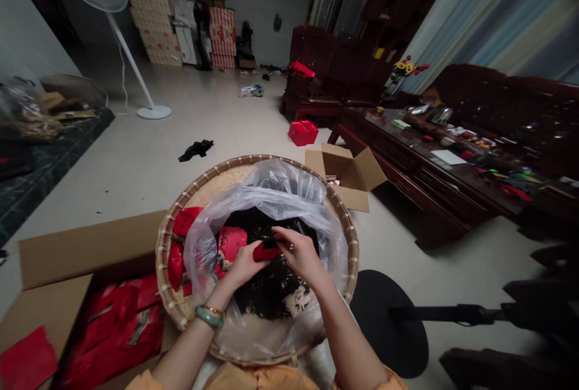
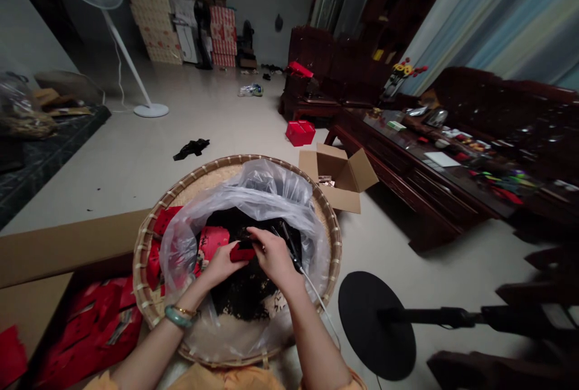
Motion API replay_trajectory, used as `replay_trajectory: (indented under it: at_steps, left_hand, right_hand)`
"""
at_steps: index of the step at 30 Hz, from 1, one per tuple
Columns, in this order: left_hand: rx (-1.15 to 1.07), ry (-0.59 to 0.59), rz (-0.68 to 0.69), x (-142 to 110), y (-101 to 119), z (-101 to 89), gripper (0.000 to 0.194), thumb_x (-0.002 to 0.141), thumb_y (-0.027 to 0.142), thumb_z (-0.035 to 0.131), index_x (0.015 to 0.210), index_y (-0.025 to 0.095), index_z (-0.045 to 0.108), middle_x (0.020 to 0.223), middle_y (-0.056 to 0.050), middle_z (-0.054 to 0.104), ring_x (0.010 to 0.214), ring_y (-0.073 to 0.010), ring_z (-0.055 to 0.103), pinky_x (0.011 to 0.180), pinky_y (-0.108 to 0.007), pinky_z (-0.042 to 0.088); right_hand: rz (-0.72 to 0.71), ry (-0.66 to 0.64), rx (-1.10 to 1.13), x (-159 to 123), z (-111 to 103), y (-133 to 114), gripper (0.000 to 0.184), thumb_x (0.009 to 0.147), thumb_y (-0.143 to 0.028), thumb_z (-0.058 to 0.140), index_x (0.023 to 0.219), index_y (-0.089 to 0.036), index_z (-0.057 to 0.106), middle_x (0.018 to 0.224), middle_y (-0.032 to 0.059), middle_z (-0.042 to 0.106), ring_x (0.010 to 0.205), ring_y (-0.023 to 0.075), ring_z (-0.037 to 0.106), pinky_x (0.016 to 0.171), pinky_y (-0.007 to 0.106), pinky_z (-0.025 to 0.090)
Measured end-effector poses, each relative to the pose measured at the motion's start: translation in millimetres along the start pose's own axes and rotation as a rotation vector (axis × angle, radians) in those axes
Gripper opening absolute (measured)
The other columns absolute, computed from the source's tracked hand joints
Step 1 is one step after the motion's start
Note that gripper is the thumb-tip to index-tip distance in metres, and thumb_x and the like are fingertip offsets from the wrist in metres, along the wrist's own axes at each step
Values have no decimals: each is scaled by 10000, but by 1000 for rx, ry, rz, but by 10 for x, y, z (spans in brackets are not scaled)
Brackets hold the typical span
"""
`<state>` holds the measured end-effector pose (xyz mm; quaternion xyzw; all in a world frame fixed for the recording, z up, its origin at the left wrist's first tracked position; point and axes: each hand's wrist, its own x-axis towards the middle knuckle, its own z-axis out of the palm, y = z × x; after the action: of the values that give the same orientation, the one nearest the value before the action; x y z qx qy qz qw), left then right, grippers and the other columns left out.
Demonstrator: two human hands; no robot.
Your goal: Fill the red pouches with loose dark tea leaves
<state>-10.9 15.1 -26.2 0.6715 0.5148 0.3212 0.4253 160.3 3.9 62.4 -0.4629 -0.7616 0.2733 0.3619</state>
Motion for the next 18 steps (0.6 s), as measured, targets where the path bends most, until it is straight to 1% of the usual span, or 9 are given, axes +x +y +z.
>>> replay_trajectory:
  at_steps: [4,8,10,14,15,16,18]
  left_hand:
    - [-4,-8,-1,11,-19,17,225,621,214,656,832,148,617,746,-8,665,699,-183,605,637,-270,460]
    - [-30,2,-17,25,4,9,247,610,205,668,843,143,613,776,-17,674,724,-191,613,666,-284,473]
    - [-59,2,-30,25,31,-2,267,600,188,671,858,145,618,804,-20,685,751,-196,619,696,-296,484]
    - [-164,58,-106,14,44,-21,319,581,214,701,883,141,625,834,-32,698,779,-205,631,733,-320,501]
    - [-196,73,-131,10,34,-24,335,577,237,712,885,136,626,835,-39,700,775,-208,633,731,-326,505]
    - [-223,83,-151,7,23,-25,347,573,255,721,883,131,626,832,-47,701,768,-211,635,726,-331,507]
    - [-267,89,-159,7,5,-24,365,561,265,734,881,124,630,839,-59,703,770,-215,638,736,-340,505]
  right_hand:
    - [-18,-70,-6,-16,36,-6,485,780,-36,429,1194,-248,563,1039,38,673,947,153,631,850,302,497]
    - [-26,-64,34,-12,28,-46,475,788,-44,419,1198,-237,562,1112,48,653,1004,154,616,885,305,486]
    - [-19,-15,72,-6,24,-40,431,795,-61,431,1155,-234,592,1098,46,657,995,156,617,872,301,493]
    - [88,217,156,-26,30,96,320,801,-128,484,1070,-214,635,1028,56,674,935,171,631,838,310,512]
    - [121,252,167,-40,32,144,310,800,-144,494,1067,-212,636,1014,58,678,921,175,635,834,317,516]
    - [147,259,171,-57,35,188,303,798,-156,503,1064,-212,637,1006,58,680,912,178,638,831,324,518]
    - [174,212,155,-89,43,245,290,790,-178,529,1053,-215,645,1012,57,680,910,187,638,821,330,520]
